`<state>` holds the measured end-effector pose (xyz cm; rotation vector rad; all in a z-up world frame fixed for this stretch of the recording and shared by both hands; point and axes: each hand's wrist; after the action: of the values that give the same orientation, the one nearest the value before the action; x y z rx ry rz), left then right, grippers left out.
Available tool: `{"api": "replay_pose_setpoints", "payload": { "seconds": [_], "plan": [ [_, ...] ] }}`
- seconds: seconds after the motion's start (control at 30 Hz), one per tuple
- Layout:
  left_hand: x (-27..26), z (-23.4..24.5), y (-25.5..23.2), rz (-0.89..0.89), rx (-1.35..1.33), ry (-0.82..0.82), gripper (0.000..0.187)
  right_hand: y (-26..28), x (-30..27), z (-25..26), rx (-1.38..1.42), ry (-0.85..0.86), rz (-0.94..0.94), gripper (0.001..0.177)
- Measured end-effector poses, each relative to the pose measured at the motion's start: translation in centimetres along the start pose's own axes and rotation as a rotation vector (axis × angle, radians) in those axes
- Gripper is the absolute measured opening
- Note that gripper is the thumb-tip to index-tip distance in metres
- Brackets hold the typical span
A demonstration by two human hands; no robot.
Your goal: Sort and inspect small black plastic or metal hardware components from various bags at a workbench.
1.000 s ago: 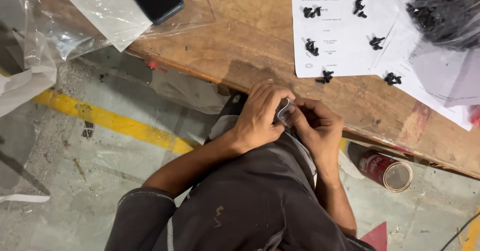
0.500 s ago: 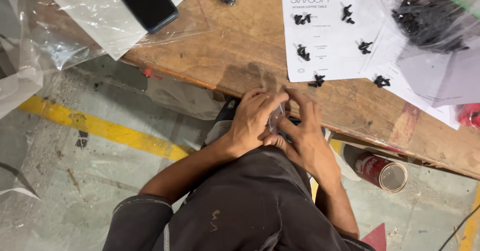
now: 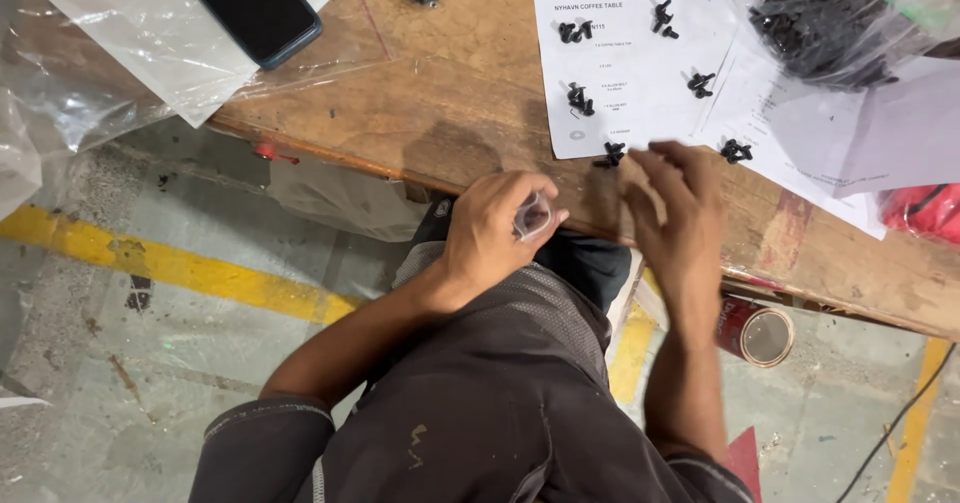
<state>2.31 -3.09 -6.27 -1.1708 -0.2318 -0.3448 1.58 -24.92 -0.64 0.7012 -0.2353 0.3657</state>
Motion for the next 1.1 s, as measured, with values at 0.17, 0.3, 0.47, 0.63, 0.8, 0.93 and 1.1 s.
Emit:
{"api": "replay_pose_setpoints", "payload": {
  "seconds": [0.17, 0.3, 0.47, 0.63, 0.8, 0.93, 1.1],
  "plan": [
    [1.1, -0.5, 0.6, 0.021, -0.084, 0.001, 0.032, -1.5, 3.8, 0.8, -0.366, 0.21, 0.213, 0.035],
    [1.2, -0.9, 0.9, 0.081, -0.112, 0.024, 0.032, -1.2, 4.8, 0.9, -0.42, 0.413, 0.308, 0.039],
    [1.5, -1.0, 1.0, 0.068, -0.1, 0.015, 0.033, -3.1, 4.6, 1.1, -0.341, 0.388, 0.361, 0.021],
    [1.0, -1.5, 1.9, 0.006, -0.035, 0.001, 0.037, -3.7, 4.2, 1.0, -0.195, 0.24, 0.225, 0.022],
    [1.1, -1.4, 1.8, 0.002, -0.023, 0.008, 0.038, -3.7, 4.0, 0.9, -0.172, 0.24, 0.145, 0.027],
    [1.0, -1.4, 1.8, -0.001, -0.014, 0.008, 0.038, -2.0, 4.0, 1.6, -0.137, 0.269, 0.072, 0.049],
    [0.9, -1.3, 1.5, -0.008, -0.005, 0.01, 0.035, -2.4, 3.0, 1.5, -0.07, 0.257, -0.019, 0.053]
  ]
}}
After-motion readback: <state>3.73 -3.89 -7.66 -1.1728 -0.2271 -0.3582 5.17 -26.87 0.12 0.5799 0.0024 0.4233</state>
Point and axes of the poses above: each hand's wrist, its own x-axis towards the middle knuckle, its own z-axis out of the back of the hand, y = z × x, and after that the axes turned 9 degrees about z, right-handed
